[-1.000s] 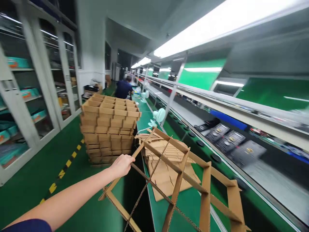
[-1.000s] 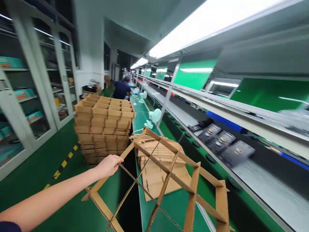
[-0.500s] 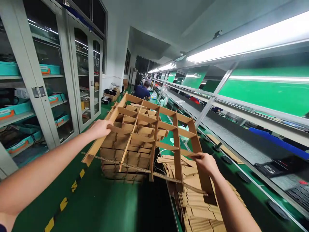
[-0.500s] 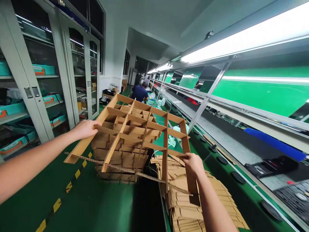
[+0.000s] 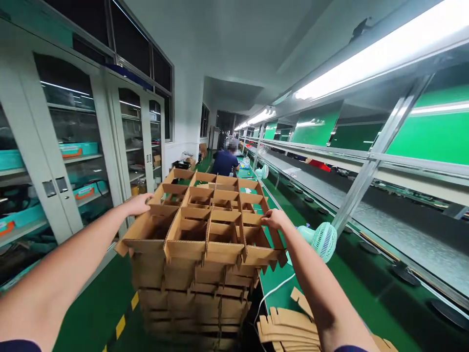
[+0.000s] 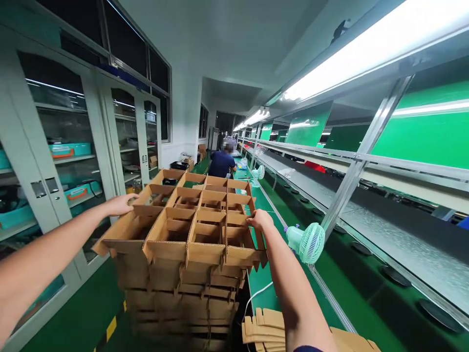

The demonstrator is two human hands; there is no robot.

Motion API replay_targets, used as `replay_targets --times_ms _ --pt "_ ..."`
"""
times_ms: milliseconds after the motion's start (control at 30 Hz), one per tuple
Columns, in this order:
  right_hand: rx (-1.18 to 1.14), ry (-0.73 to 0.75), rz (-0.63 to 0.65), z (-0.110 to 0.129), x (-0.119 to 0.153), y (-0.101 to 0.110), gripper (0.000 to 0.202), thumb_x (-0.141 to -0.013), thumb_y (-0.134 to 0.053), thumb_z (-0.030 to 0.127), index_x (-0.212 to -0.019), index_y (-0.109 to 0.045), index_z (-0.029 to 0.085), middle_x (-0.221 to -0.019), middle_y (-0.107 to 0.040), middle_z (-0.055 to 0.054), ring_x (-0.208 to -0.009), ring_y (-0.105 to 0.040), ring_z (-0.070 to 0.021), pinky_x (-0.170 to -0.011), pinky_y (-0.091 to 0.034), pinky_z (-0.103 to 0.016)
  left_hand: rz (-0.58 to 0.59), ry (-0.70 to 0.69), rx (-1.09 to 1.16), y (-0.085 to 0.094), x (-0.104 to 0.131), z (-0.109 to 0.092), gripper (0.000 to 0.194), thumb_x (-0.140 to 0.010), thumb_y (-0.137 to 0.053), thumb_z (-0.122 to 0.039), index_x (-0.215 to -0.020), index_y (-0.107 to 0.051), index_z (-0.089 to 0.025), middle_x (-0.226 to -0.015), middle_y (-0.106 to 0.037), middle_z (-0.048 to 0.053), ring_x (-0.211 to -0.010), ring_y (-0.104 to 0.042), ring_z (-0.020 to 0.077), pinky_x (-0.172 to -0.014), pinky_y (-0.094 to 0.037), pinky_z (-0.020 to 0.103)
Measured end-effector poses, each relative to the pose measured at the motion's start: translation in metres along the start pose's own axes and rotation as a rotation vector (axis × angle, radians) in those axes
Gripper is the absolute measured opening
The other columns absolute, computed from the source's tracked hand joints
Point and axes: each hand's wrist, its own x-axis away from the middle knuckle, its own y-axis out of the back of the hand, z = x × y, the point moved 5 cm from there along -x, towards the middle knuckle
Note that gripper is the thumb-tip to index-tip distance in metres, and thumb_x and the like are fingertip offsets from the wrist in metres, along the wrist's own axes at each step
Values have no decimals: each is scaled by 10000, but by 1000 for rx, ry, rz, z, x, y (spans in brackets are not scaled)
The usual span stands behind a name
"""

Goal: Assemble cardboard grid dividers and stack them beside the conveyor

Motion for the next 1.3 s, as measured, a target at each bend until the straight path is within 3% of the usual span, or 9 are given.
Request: replay_targets --times_ms 133,267,367,433,600,767,967,1200,1300 --pt "-91 -1 -60 -28 5 -24 426 -819 -615 435 -1181 -645 213 -1142 -671 -88 -1015 -628 -228 -810 -480 -286 158 -52 78 -34 3 7 619 -730 -542 -486 -1255 -545 -156 -1255 -603 124 -1069 -601 264 -860 -492 325" --pt "-325 -78 -369 -88 77 -22 472 -863 -453 519 -1153 -640 197 -1172 -657 -89 -1037 -620 -242 -878 -484 -356 -277 -80 148 -11 40 6 514 -838 -440 -478 -1193 -547 -122 -1261 -570 146 -1132 -547 282 -953 -456 418" --pt "-370 -202 -429 -131 168 -40 461 -811 -438 565 -961 -701 217 -1026 -709 -69 -952 -650 -251 -835 -505 -360 -636 -303 236 12 99 -40 328 -877 -456 -386 -1085 -587 -167 -1209 -594 106 -1156 -532 249 -1036 -403 421" --pt "-376 -326 -435 -151 242 -64 476 -774 -447 596 -894 -711 219 -982 -719 -73 -911 -661 -258 -794 -520 -351 -671 -549 323 7 145 -92 232 -883 -494 -297 -1067 -595 -199 -1196 -610 83 -1175 -527 229 -1055 -391 415" --pt "-409 -647 -382 -150 462 -127 461 -735 -482 601 -822 -717 214 -888 -730 -84 -781 -679 -246 -708 -548 -327 -302 -1121 571 -83 271 -229 229 -870 -516 -155 -1066 -615 -218 -1140 -659 54 -1159 -546 203 -980 -434 390" --pt "-321 -964 -305 -106 678 -135 418 -800 -438 555 -840 -708 238 -944 -727 -64 -804 -678 -249 -733 -545 -344 141 -1429 754 -172 417 -329 255 -899 -462 -182 -1094 -626 -205 -1146 -659 75 -1155 -548 217 -962 -433 400" --pt "-224 -1426 -402 -61 897 -124 431 -751 -433 602 -808 -703 270 -921 -733 -55 -819 -686 -291 -740 -548 -383 441 -1703 725 -187 571 -420 273 -907 -431 -244 -1108 -611 -206 -1233 -600 96 -1228 -484 232 -1028 -383 416" --pt "-288 -1605 -443 -49 1073 -139 416 -718 -437 593 -754 -710 280 -876 -739 -55 -864 -687 -306 -771 -545 -391 631 -1556 314 -205 722 -523 485 -866 -468 -446 -1226 -520 -125 -1290 -527 201 -1178 -503 305 -940 -425 434" --pt "-301 -1621 -489 -56 1156 -132 382 -759 -446 534 -777 -718 266 -879 -738 -57 -855 -691 -280 -772 -545 -362 626 -1422 103 -216 778 -543 537 -848 -441 -448 -1226 -507 -72 -1307 -506 255 -1203 -479 344 -915 -423 468"
